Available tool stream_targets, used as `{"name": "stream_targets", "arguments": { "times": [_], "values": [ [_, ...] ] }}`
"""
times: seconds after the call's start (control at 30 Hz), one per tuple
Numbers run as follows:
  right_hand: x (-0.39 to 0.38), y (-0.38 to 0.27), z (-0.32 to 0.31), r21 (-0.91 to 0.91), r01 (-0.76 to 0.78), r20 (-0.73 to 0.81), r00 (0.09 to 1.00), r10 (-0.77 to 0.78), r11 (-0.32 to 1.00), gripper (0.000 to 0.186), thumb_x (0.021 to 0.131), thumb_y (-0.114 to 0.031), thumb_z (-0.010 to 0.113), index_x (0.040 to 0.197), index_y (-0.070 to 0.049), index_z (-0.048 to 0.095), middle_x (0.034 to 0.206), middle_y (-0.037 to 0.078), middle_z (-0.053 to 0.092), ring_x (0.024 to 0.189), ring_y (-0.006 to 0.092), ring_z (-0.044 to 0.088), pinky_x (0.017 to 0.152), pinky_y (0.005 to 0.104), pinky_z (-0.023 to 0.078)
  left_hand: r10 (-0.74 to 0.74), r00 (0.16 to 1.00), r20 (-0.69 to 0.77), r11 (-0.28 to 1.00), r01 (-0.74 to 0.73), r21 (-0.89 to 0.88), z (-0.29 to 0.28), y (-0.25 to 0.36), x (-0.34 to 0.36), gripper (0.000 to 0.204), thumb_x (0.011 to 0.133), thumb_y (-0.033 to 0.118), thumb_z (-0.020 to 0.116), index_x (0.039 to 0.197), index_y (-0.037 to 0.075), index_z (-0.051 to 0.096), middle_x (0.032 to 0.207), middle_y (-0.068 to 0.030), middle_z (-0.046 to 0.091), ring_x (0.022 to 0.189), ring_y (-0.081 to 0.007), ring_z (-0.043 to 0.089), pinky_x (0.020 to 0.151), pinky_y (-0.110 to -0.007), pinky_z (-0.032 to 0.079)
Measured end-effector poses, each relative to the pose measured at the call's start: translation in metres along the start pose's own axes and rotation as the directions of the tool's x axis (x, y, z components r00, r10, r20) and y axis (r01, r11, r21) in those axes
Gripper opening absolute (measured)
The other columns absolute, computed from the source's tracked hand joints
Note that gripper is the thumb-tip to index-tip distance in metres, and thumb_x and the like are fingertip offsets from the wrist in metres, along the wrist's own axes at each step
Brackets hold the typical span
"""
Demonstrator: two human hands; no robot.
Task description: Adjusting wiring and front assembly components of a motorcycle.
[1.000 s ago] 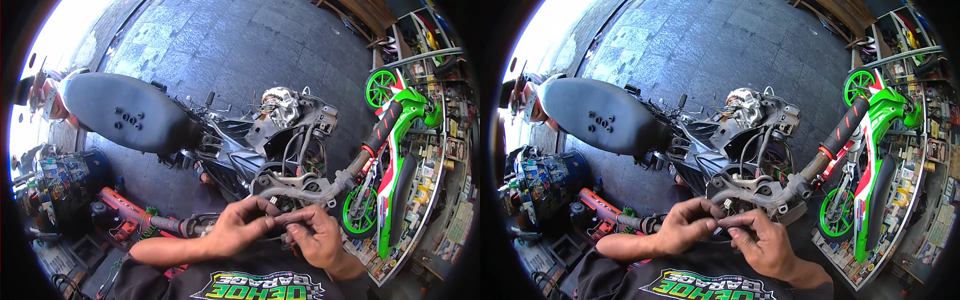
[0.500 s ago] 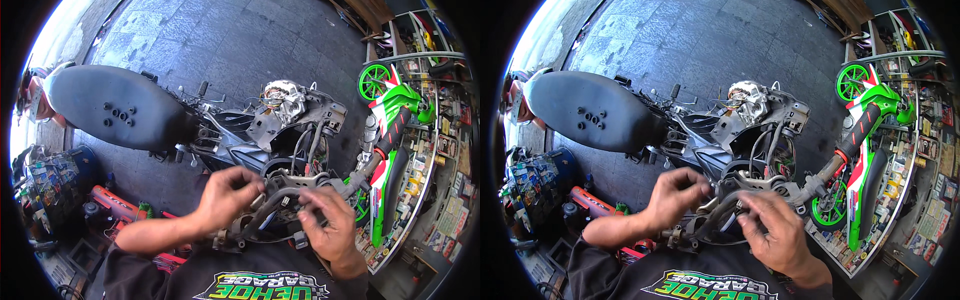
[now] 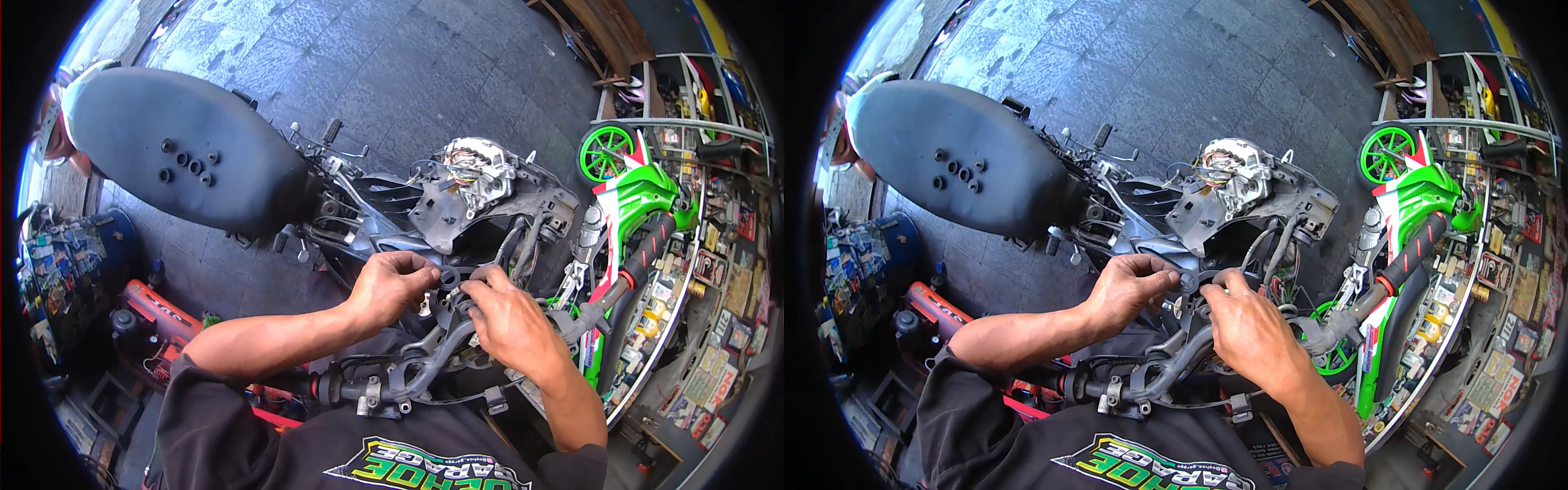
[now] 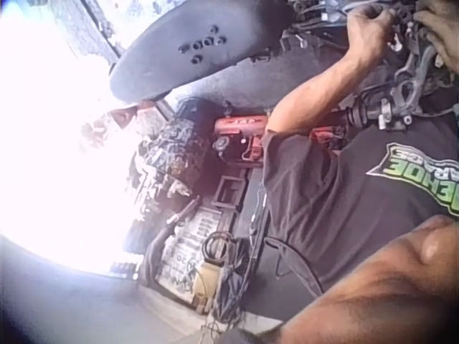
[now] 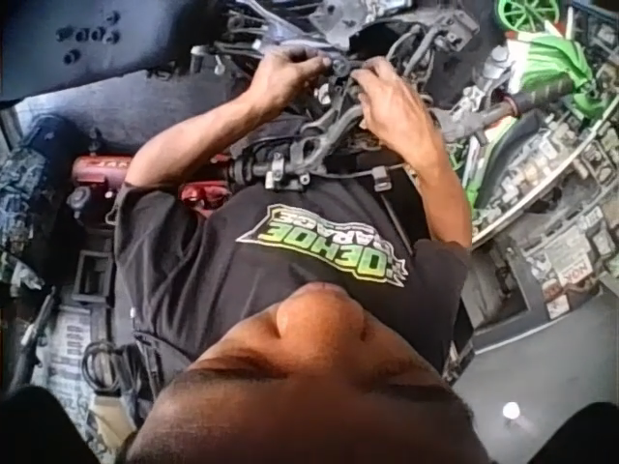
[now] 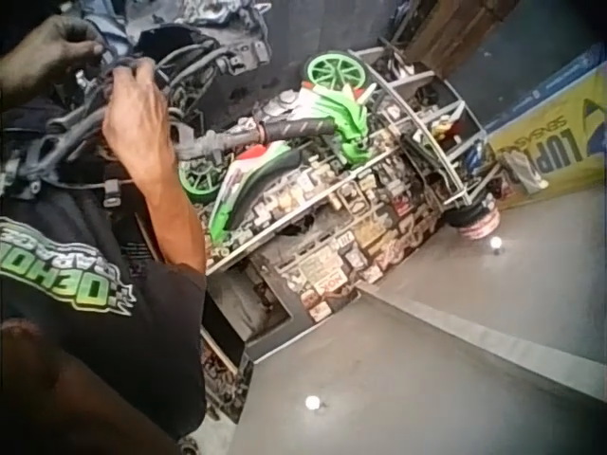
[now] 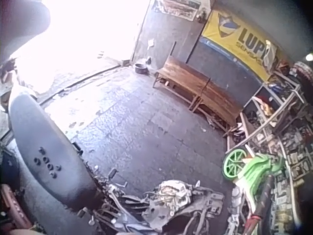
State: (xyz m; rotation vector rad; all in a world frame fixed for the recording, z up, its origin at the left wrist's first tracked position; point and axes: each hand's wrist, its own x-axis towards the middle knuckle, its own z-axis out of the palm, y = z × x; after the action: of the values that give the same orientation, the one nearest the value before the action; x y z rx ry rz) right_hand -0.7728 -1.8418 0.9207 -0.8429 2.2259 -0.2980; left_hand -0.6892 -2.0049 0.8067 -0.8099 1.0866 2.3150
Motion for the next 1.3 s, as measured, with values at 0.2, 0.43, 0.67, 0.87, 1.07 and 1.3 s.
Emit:
{"name": "stream_targets", "arguments": {
  "times": [0.2, 0.43, 0.67, 0.87, 1.07, 1.3],
  "values": [
    [-0.002, -0.006, 0.001, 0.016, -0.027, -0.044, 0.999, 0.027, 1.000, 0.023, 0.085, 0.002, 0.058, 0.108, 0.004, 0.060, 0.110, 0.023, 0.056, 0.088, 0.0431, 0.063, 0.078, 0.0494, 0.051, -0.055, 0.992, 0.110, 0.990, 0.068, -0.122, -0.004, -0.006, 0.008, 0.019, 0.091, 0.018, 0.068, 0.093, -0.001, 0.066, 0.075, -0.0038, 0.063, 0.063, -0.0090, 0.057, 0.058, -0.025, 0.050],
    [-0.009, -0.012, -0.006, 0.045, -0.039, -0.065, 0.997, 0.042, 0.998, 0.021, 0.084, 0.002, 0.058, 0.105, 0.003, 0.059, 0.104, 0.023, 0.059, 0.091, 0.0422, 0.062, 0.081, 0.0477, 0.050, -0.081, 0.979, 0.188, 0.990, 0.101, -0.096, -0.002, -0.012, 0.008, 0.019, 0.092, 0.016, 0.066, 0.098, -0.002, 0.063, 0.080, -0.0047, 0.063, 0.069, -0.0109, 0.060, 0.064, -0.027, 0.054],
    [-0.014, -0.014, -0.005, 0.049, -0.077, -0.114, 0.990, 0.082, 0.996, 0.018, 0.080, 0.002, 0.062, 0.098, 0.003, 0.061, 0.087, 0.018, 0.063, 0.081, 0.0378, 0.064, 0.072, 0.0420, 0.050, 0.064, 0.986, 0.155, 0.989, -0.084, 0.123, 0.010, -0.013, -0.002, 0.015, 0.092, 0.015, 0.066, 0.095, 0.000, 0.064, 0.079, -0.0025, 0.066, 0.067, -0.0069, 0.059, 0.059, -0.024, 0.049],
    [-0.015, -0.014, -0.005, 0.106, -0.109, -0.119, 0.985, 0.122, 0.988, 0.018, 0.078, 0.003, 0.064, 0.097, 0.004, 0.066, 0.088, 0.018, 0.065, 0.080, 0.0325, 0.066, 0.072, 0.0388, 0.052, 0.195, 0.954, 0.228, 0.900, -0.267, 0.345, 0.012, -0.015, 0.004, 0.014, 0.088, 0.013, 0.069, 0.092, -0.001, 0.070, 0.077, -0.0026, 0.068, 0.068, -0.0045, 0.057, 0.060, -0.024, 0.048],
    [-0.007, -0.005, -0.003, 0.094, -0.032, -0.139, 0.989, 0.044, 0.995, 0.017, 0.079, 0.000, 0.066, 0.096, 0.001, 0.070, 0.090, 0.018, 0.065, 0.082, 0.0366, 0.065, 0.074, 0.0415, 0.052, 0.104, 0.965, 0.241, 0.938, -0.176, 0.300, 0.009, -0.012, 0.005, 0.015, 0.090, 0.011, 0.067, 0.099, -0.001, 0.071, 0.079, -0.0040, 0.070, 0.069, -0.0047, 0.060, 0.061, -0.024, 0.050],
    [0.000, -0.003, -0.009, 0.101, -0.078, -0.089, 0.992, 0.087, 0.992, 0.016, 0.078, -0.002, 0.068, 0.094, 0.001, 0.071, 0.086, 0.018, 0.066, 0.079, 0.0368, 0.065, 0.071, 0.0422, 0.052, 0.184, 0.929, 0.322, 0.863, -0.309, 0.400, 0.005, -0.004, 0.009, 0.019, 0.088, 0.012, 0.066, 0.102, 0.001, 0.072, 0.084, -0.0145, 0.072, 0.074, -0.0170, 0.070, 0.069, -0.032, 0.054]
  ]
}}
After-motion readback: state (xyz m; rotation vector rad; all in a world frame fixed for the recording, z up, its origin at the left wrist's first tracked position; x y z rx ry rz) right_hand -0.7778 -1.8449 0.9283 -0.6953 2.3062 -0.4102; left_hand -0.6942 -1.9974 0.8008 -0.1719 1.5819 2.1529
